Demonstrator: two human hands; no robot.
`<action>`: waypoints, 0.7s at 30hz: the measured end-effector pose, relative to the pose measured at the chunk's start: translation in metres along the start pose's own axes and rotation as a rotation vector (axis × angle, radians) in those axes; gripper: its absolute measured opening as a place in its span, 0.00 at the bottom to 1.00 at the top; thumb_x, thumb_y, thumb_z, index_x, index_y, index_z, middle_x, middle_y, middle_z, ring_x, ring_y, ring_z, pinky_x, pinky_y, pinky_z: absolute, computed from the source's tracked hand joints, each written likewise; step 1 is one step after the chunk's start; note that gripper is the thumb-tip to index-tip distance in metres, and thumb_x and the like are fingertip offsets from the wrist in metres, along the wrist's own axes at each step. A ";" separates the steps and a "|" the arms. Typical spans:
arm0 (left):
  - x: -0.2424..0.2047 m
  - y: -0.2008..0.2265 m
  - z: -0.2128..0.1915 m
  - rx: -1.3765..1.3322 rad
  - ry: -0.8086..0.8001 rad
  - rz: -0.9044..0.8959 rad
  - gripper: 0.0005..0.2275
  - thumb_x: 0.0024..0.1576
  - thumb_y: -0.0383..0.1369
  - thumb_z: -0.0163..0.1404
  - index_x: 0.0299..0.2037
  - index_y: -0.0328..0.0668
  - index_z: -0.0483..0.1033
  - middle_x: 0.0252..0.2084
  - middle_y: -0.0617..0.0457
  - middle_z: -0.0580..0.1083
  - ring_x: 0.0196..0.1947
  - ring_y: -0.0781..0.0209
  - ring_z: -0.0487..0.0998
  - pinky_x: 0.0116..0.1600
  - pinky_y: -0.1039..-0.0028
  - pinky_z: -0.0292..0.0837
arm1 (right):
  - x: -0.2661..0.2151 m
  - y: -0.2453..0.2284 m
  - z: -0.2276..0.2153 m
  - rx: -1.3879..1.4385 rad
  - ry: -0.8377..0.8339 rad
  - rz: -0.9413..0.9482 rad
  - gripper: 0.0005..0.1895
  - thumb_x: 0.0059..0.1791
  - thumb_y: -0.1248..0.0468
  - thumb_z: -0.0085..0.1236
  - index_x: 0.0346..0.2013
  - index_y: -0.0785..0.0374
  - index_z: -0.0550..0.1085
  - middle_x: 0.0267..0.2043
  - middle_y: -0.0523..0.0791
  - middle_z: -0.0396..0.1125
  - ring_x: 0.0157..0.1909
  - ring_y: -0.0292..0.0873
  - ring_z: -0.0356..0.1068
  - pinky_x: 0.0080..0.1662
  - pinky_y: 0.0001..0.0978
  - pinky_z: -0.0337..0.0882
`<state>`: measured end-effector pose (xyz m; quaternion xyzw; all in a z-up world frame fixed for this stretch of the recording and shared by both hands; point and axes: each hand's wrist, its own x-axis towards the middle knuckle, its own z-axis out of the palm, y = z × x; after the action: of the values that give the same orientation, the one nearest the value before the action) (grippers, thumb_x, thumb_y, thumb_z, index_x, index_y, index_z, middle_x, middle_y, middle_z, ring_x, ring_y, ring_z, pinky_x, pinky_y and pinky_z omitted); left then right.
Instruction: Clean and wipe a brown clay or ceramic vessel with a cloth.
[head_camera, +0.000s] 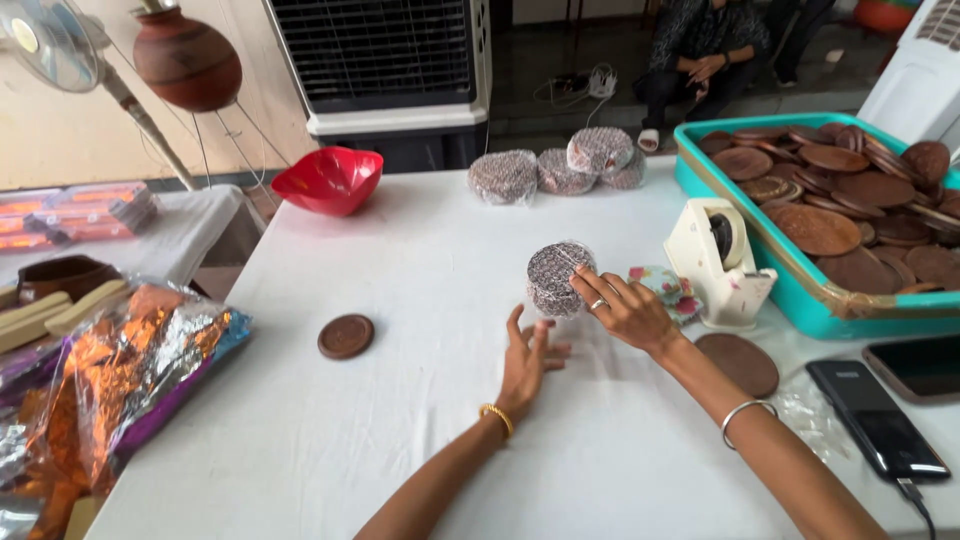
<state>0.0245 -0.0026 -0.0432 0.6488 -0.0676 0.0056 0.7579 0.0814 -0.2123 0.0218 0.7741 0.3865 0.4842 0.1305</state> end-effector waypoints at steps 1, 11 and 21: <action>0.001 -0.005 0.001 0.000 -0.004 0.012 0.40 0.61 0.55 0.39 0.73 0.39 0.31 0.60 0.37 0.69 0.46 0.48 0.83 0.45 0.64 0.85 | 0.006 0.007 0.010 -0.011 0.007 -0.002 0.28 0.45 0.64 0.62 0.61 0.62 0.73 0.64 0.46 0.68 0.47 0.39 0.74 0.37 0.29 0.75; -0.012 0.007 0.006 0.205 -0.130 -0.007 0.19 0.65 0.38 0.48 0.61 0.37 0.62 0.23 0.52 0.75 0.19 0.69 0.72 0.26 0.77 0.69 | 0.070 0.064 0.156 -0.099 -0.155 0.166 0.27 0.43 0.65 0.64 0.58 0.63 0.73 0.63 0.46 0.69 0.47 0.40 0.71 0.33 0.29 0.74; 0.010 -0.080 0.008 0.380 -0.112 0.133 0.02 0.56 0.28 0.59 0.34 0.40 0.81 0.14 0.58 0.70 0.14 0.72 0.69 0.24 0.79 0.63 | 0.159 0.099 0.310 0.159 -0.185 0.722 0.32 0.42 0.63 0.72 0.57 0.67 0.66 0.58 0.52 0.65 0.53 0.52 0.74 0.43 0.43 0.76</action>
<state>0.0409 -0.0240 -0.1198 0.7735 -0.1500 0.0321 0.6150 0.4292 -0.1103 0.0277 0.9085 0.1116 0.3958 -0.0746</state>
